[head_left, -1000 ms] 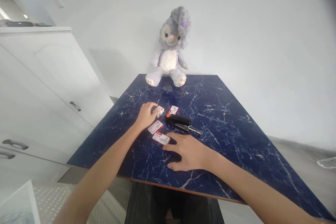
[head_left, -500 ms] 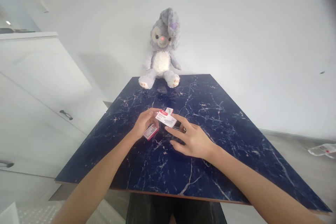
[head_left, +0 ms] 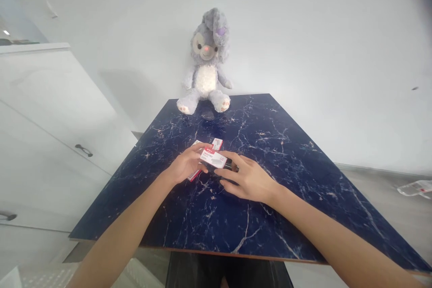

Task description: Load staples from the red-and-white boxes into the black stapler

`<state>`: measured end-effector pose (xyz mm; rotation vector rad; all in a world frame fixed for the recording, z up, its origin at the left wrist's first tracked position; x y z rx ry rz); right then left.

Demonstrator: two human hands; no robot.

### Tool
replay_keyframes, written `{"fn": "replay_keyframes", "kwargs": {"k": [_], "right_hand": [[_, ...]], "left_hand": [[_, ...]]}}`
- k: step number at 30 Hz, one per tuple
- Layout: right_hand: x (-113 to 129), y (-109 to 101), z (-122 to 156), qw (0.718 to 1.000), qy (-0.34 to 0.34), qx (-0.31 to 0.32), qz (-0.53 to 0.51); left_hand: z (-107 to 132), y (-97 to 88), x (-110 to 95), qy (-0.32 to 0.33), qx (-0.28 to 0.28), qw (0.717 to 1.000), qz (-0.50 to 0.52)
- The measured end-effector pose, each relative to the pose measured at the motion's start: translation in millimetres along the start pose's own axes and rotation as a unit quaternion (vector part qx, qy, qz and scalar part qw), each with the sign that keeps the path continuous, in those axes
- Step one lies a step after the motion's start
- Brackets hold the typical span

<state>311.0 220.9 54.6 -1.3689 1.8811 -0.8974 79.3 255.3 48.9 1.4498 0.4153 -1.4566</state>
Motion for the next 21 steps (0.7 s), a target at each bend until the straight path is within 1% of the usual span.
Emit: {"fn": "replay_keyframes", "kwargs": {"k": [5, 10, 16, 21], "right_hand": [[-0.9, -3.4, -0.3, 1.0, -0.001, 0.008, -0.004], [-0.2, -5.1, -1.3, 1.0, -0.011, 0.0, -0.008], [0.2, -1.3, -0.2, 1.0, -0.01, 0.024, -0.002], [0.9, -2.2, -0.9, 0.999, -0.009, 0.03, 0.0]], "left_hand": [[0.6, -0.9, -1.2, -0.002, -0.013, 1.0, -0.012], [-0.6, -1.4, 0.4, -0.001, 0.0, 1.0, 0.004], [-4.1, -1.1, 5.7, 0.003, -0.061, 0.997, -0.04], [-2.9, -2.8, 1.0, 0.026, -0.096, 0.995, -0.034]]}}
Point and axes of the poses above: each hand's wrist, its own z-axis away from the middle knuckle, its own y-axis out of the palm, x = y × z, the point moved 2 cm from there along -z, towards the middle knuckle, and after that the axes turned 14 degrees about -y, right-handed, at the moved point
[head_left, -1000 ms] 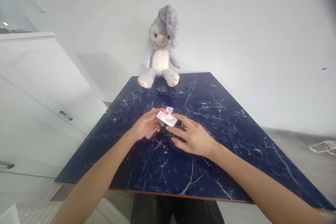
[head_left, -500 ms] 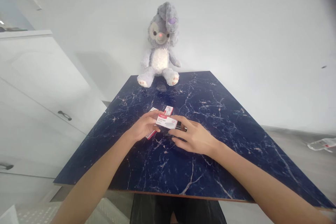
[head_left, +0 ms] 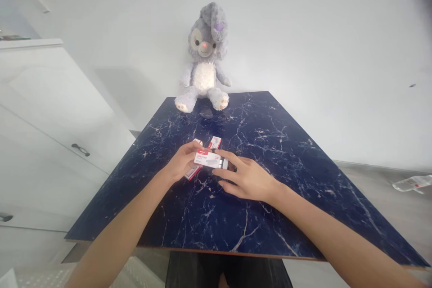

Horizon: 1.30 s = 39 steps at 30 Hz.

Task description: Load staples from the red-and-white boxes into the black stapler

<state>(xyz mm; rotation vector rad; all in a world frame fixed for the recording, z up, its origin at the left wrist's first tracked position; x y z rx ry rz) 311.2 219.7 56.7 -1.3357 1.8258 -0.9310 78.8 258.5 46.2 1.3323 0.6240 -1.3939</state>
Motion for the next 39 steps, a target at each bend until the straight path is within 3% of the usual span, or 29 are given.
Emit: {"fn": "replay_keyframes", "kwargs": {"k": [6, 18, 27, 39], "right_hand": [[-1, 0, 2, 1.0, 0.006, -0.016, 0.002], [1, 2, 3, 0.996, -0.009, -0.087, 0.008], [-7, 3, 6, 0.988, 0.087, -0.117, 0.054], [-5, 4, 3, 0.98, 0.147, -0.136, -0.017]], "left_hand": [[-1, -11.7, -9, 0.049, -0.061, 0.995, 0.057], [-3, -9.8, -4, 0.043, -0.046, 0.997, 0.041], [-1, -0.3, -1, 0.058, 0.016, 0.998, 0.027], [-7, -7.1, 6, 0.027, 0.0, 0.999, 0.033]]}}
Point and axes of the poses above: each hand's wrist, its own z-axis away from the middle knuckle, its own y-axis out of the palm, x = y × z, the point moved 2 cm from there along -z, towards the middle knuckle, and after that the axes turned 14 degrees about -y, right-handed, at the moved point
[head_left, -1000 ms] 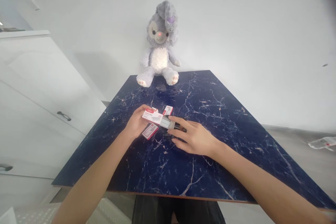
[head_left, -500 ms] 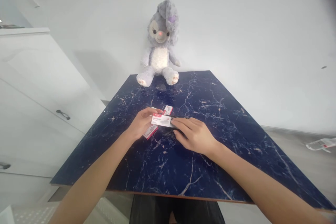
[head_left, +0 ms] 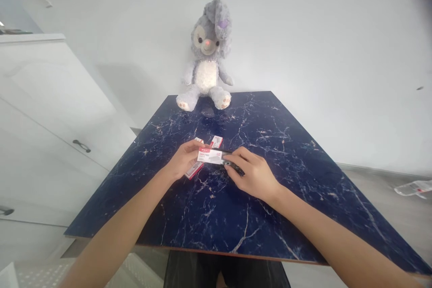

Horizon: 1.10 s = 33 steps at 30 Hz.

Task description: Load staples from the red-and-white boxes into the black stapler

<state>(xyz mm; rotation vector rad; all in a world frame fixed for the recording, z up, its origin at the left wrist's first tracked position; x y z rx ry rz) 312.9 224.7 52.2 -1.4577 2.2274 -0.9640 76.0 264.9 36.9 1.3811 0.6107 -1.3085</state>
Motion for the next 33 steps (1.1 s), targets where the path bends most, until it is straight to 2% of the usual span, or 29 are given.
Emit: {"fn": "replay_keyframes", "kwargs": {"k": [7, 17, 24, 33], "right_hand": [[-8, 1, 2, 0.999, 0.019, -0.03, -0.035], [-6, -4, 1, 0.996, 0.051, -0.07, -0.037], [-7, -5, -2, 0.994, 0.042, -0.073, -0.068], [-7, -7, -4, 0.99, 0.07, -0.072, -0.097]], "left_hand": [[0, 1.6, 0, -0.018, -0.003, 1.0, -0.011], [1, 6.2, 2, -0.042, 0.0, 0.999, -0.018], [-1, 6.8, 5, -0.045, 0.021, 0.999, -0.02], [-1, 10.0, 8, -0.04, 0.002, 0.999, -0.001]]}}
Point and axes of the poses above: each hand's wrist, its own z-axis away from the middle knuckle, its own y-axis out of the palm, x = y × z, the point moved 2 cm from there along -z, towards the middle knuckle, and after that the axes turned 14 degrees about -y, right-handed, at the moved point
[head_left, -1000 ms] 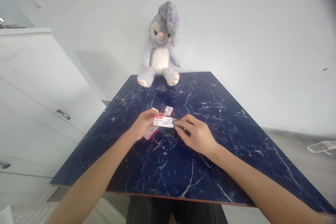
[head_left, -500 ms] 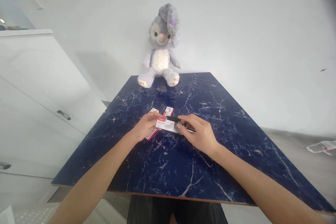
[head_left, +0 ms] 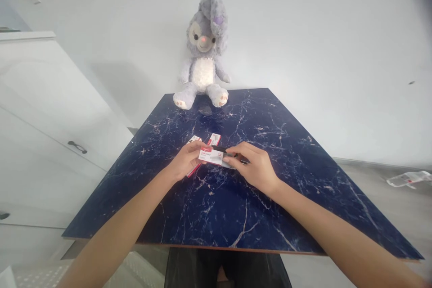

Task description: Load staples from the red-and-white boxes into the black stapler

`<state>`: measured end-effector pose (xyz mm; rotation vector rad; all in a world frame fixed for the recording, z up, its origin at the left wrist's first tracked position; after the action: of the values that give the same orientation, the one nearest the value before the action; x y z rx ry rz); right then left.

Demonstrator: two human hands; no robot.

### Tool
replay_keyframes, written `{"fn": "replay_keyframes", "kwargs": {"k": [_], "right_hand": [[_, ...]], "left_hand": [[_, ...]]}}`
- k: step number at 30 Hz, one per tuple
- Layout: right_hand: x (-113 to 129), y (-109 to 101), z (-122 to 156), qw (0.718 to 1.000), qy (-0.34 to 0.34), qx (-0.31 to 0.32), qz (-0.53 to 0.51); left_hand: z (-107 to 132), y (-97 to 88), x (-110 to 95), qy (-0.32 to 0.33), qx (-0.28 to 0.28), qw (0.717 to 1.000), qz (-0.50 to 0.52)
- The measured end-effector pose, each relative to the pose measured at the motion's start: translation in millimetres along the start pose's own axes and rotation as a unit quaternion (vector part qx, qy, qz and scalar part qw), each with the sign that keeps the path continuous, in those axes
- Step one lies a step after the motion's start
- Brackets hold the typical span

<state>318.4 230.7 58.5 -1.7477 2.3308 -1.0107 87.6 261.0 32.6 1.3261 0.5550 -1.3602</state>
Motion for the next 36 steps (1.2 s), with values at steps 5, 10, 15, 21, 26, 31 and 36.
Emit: {"fn": "replay_keyframes", "kwargs": {"k": [5, 10, 15, 21, 26, 31, 36], "right_hand": [[2, -3, -3, 0.999, 0.024, -0.03, -0.001], [1, -8, -2, 0.995, 0.061, -0.081, 0.006], [-4, -13, 0, 0.984, 0.109, -0.143, 0.008], [-4, -9, 0, 0.993, 0.084, -0.086, 0.012], [1, -6, 0, 0.998, 0.02, -0.055, 0.03], [2, -3, 1, 0.999, 0.023, -0.036, 0.03], [-5, 1, 2, 0.999, 0.028, -0.002, 0.02]], "left_hand": [[0, -0.4, 2, -0.002, 0.009, 1.0, -0.006], [0, 0.5, 2, -0.014, 0.01, 1.0, -0.008], [-3, -3.9, -3, -0.005, -0.041, 0.997, 0.072], [0, -12.2, -16, -0.04, -0.155, 0.977, 0.138], [5, -14.9, -26, -0.02, -0.174, 0.971, 0.16], [6, -11.3, -25, -0.001, -0.137, 0.979, 0.149], [8, -4.8, -21, 0.025, -0.097, 0.986, 0.132]]}}
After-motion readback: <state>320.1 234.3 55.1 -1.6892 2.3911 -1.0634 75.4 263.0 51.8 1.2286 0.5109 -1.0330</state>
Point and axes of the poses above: each hand's wrist, its own z-axis away from the middle knuckle, its own y-axis out of the palm, x = y × z, the point moved 2 cm from there along -z, towards the middle knuckle, and after that the axes turned 14 degrees about -y, right-handed, at the moved point
